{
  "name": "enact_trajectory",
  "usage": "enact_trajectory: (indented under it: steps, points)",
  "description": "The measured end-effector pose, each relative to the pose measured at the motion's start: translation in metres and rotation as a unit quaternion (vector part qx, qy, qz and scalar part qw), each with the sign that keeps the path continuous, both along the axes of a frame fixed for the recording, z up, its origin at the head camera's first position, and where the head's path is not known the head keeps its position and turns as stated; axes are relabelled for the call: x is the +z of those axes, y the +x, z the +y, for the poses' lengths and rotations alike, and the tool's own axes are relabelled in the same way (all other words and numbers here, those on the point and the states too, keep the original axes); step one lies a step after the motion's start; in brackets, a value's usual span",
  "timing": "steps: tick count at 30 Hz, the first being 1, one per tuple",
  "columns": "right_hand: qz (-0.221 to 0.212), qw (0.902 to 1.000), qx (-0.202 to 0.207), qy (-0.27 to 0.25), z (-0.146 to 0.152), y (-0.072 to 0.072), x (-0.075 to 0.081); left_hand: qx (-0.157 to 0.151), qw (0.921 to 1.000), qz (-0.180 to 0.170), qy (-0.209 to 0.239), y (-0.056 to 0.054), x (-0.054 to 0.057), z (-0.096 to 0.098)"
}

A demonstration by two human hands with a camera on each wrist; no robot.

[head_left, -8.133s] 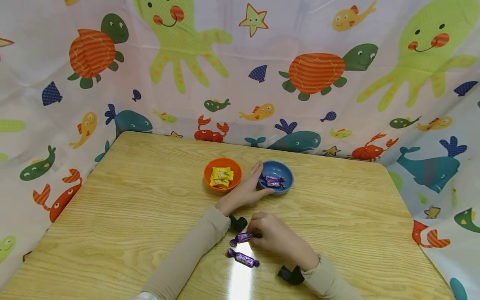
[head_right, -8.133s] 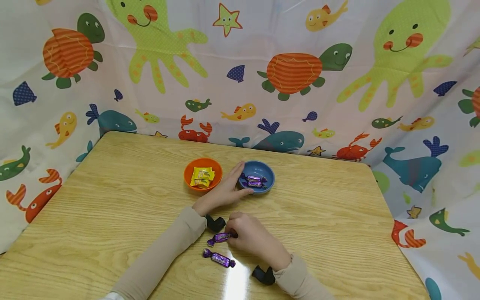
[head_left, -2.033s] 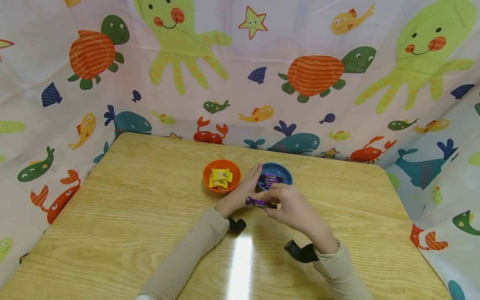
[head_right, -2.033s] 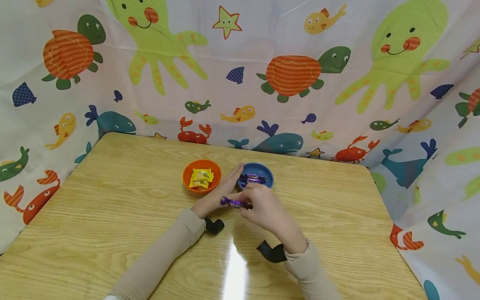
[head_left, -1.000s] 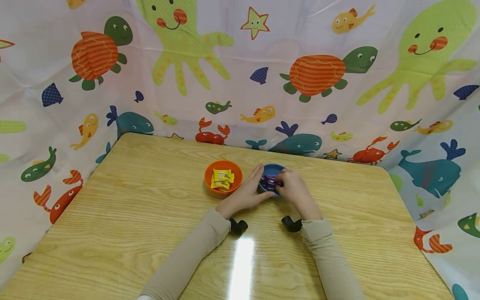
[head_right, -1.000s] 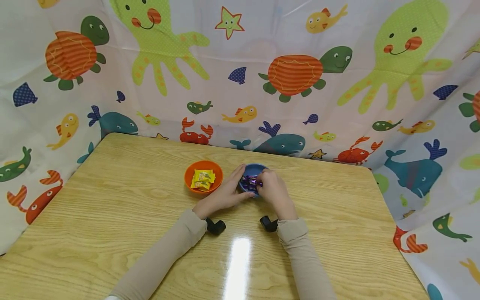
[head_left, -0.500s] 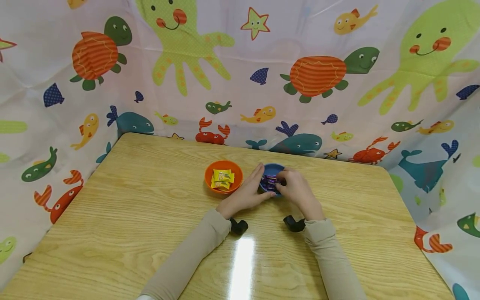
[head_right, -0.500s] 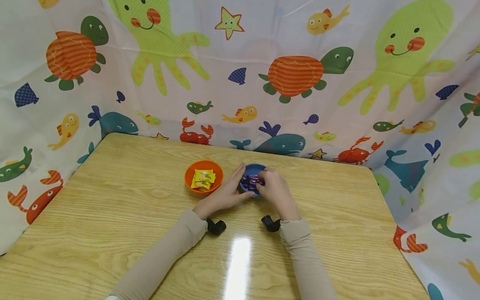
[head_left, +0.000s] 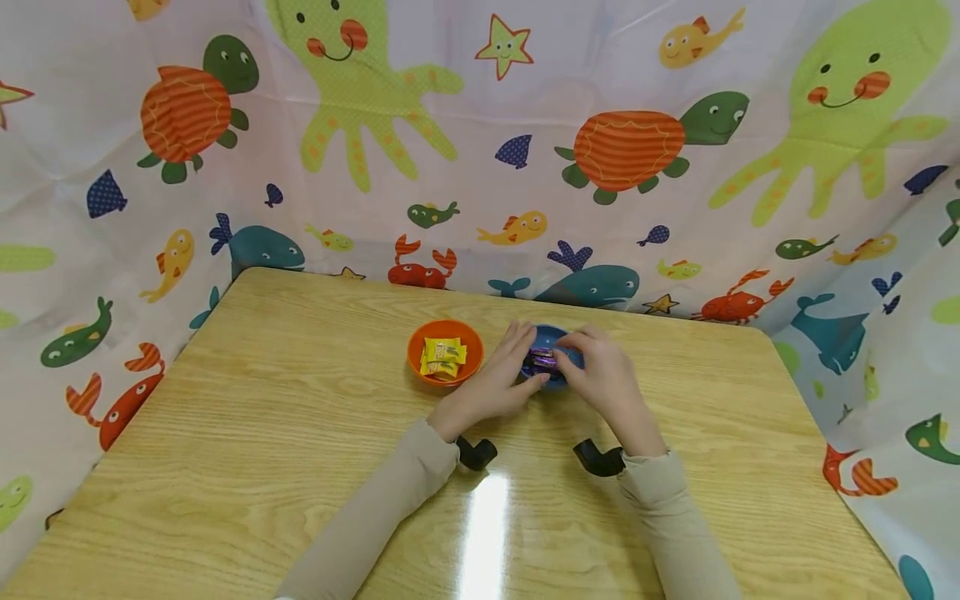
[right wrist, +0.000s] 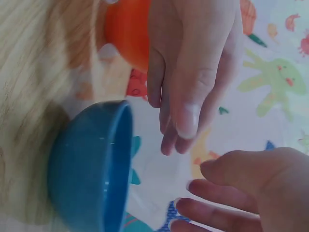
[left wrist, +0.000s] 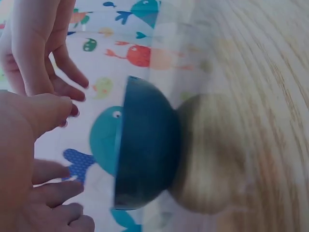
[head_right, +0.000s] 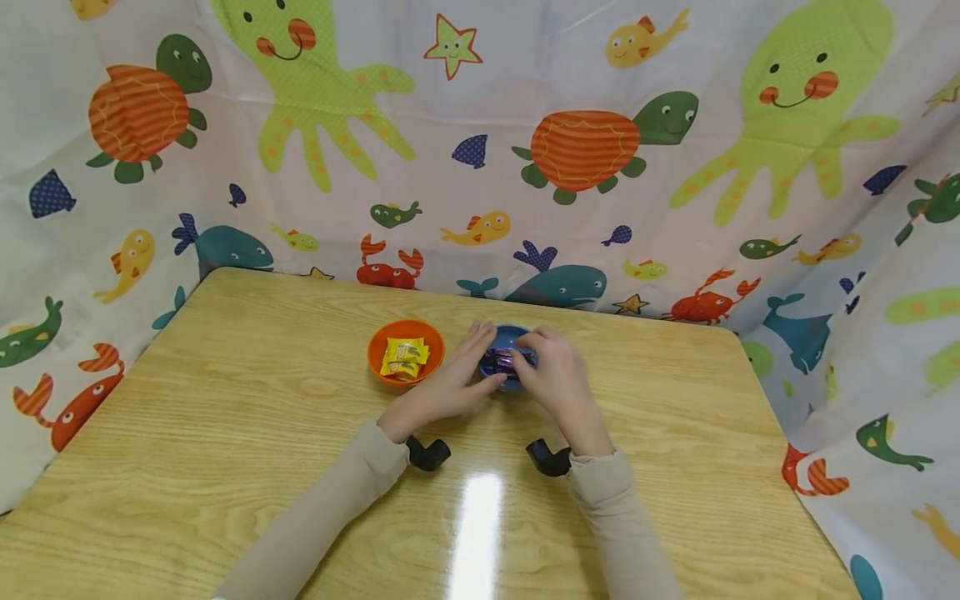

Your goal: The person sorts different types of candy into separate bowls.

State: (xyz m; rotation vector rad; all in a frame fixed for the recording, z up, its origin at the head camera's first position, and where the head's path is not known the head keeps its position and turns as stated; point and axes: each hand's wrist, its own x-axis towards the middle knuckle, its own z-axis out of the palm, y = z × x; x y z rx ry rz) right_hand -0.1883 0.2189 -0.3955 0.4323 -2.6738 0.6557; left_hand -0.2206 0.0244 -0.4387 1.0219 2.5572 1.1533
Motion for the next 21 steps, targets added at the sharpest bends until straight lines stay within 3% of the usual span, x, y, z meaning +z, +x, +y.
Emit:
enact_trajectory:
  steps: [7, 15, 21]
  points:
    - [0.070, 0.9973, -0.019, -0.009, 0.005, 0.022, 0.018, -0.026, 0.9986, 0.043, 0.019, 0.013, 0.024, -0.017]
    - [0.105, 0.9940, -0.023, -0.022, 0.005, 0.033, 0.030, -0.023, 0.9956, 0.088, 0.025, 0.033, 0.049, -0.052]
    - [0.101, 0.9942, -0.024, -0.028, 0.005, 0.039, 0.037, -0.009, 0.9883, 0.150, 0.026, 0.042, 0.056, -0.079]
